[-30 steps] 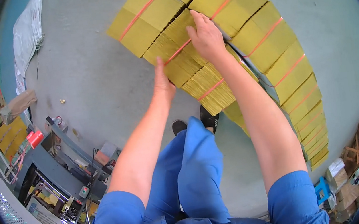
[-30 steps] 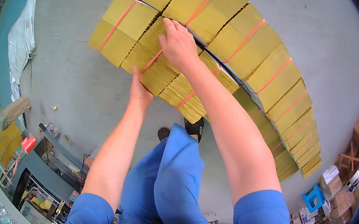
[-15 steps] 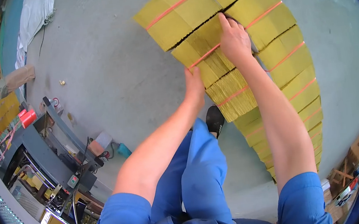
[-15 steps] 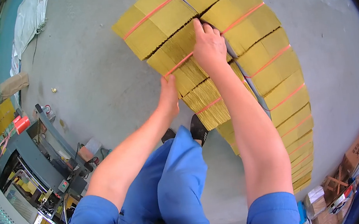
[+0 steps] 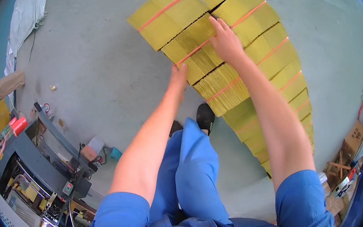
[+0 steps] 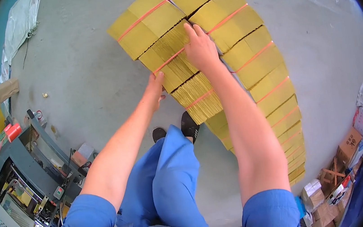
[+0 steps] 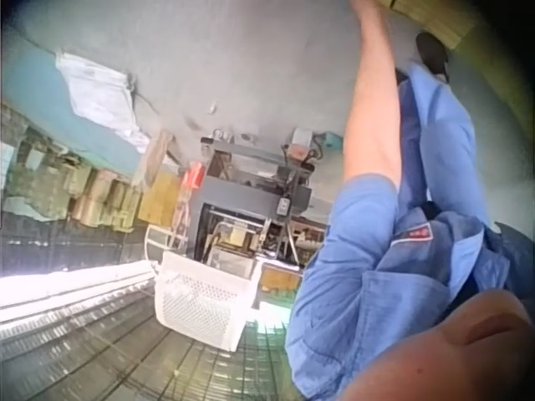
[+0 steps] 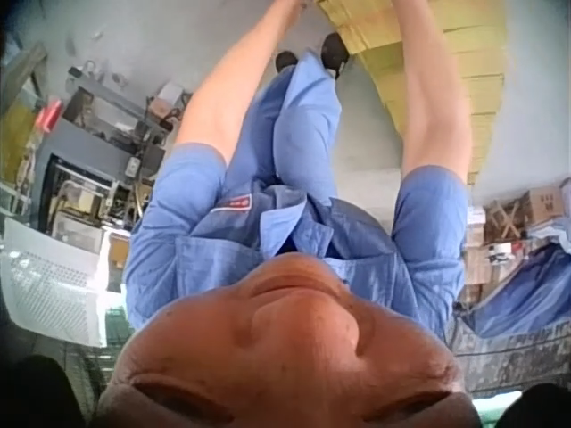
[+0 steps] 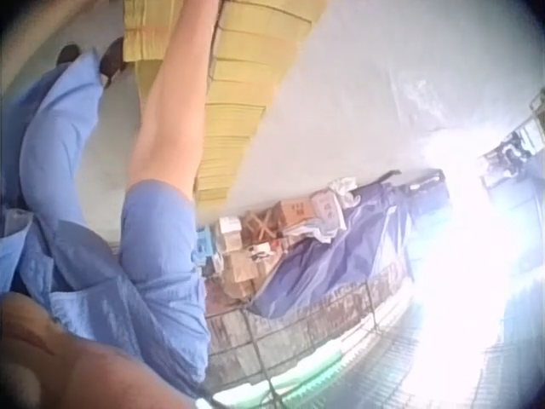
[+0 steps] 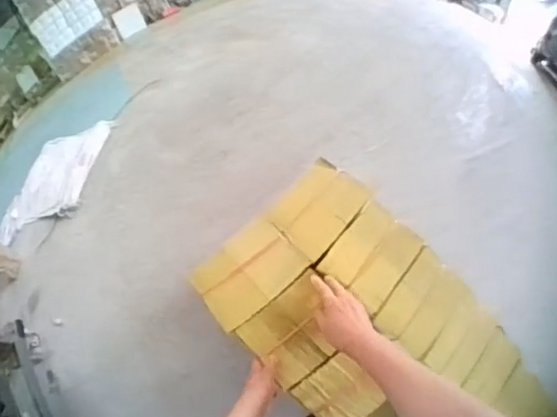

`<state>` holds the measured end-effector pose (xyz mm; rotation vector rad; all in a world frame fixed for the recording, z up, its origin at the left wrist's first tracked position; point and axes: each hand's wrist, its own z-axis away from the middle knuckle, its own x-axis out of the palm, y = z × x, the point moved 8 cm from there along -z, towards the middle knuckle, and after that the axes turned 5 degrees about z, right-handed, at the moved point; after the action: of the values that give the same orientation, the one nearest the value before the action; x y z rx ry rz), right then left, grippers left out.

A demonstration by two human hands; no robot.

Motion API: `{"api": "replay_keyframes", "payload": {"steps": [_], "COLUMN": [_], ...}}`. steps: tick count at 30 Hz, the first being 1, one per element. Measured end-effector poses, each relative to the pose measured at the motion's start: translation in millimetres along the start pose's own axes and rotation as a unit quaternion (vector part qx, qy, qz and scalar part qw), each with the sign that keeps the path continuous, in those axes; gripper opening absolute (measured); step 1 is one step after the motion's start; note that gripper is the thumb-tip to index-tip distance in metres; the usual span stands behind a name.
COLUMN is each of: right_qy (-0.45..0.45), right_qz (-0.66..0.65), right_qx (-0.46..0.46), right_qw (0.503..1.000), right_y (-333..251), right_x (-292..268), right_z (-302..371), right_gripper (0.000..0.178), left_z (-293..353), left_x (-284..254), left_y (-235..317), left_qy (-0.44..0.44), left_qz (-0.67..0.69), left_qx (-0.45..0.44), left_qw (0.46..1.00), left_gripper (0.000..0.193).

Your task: The recorder weighs stacks of yellow paper on an industrial scale and then uses a machine to strap them with elastic bands.

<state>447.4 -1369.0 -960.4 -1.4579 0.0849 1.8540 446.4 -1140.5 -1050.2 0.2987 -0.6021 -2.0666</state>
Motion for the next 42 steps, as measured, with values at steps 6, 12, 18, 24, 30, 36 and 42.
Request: {"api": "replay_keyframes", "payload": {"steps": [6, 12, 18, 24, 30, 36, 42], "right_qy": [0.025, -0.640, -0.514, -0.371, -0.346, -0.365, -0.393], "right_qz": [-0.146, 0.089, 0.155, 0.275, 0.331, 0.337, 0.347], "right_qx": [0.129, 0.160, 0.001, -0.334, -0.596, -0.714, -0.761], "right_qw": [0.981, 0.746, 0.844, 0.821, 0.644, 0.493, 0.382], "right_y": [70.1, 89.4, 32.2, -221.9, -425.4, -519.1, -545.6], "right_x": [38.6, 144.7, 75.9, -5.1, 16.0, 59.5, 133.2], "right_z": [317.5, 842.9, 578.6, 312.0, 352.8, 467.7, 559.3], "right_gripper": [0.036, 0.021, 0.022, 0.023, 0.025, 0.026, 0.027], "left_z": [133.1, 396.7, 613.7, 657.5, 755.6, 784.2, 778.2], "left_x": [-66.9, -348.2, -343.3, -307.4, -149.1, -27.8, 44.5], "left_y": [-66.8, -188.7, -294.6, -310.6, -399.5, -440.9, -470.9], "left_qy": [-0.079, 0.108, 0.119, 0.237, 0.395, 0.490, 0.534], "left_qz": [-0.182, -0.153, 0.292, 0.484, 0.619, 0.664, 0.684], "left_qx": [0.062, -0.279, -0.386, -0.114, -0.001, 0.007, -0.017], "left_qw": [0.978, 0.942, 0.867, 0.834, 0.679, 0.565, 0.498], "left_gripper": [0.084, 0.079, 0.066, 0.064, 0.061, 0.059, 0.057]}}
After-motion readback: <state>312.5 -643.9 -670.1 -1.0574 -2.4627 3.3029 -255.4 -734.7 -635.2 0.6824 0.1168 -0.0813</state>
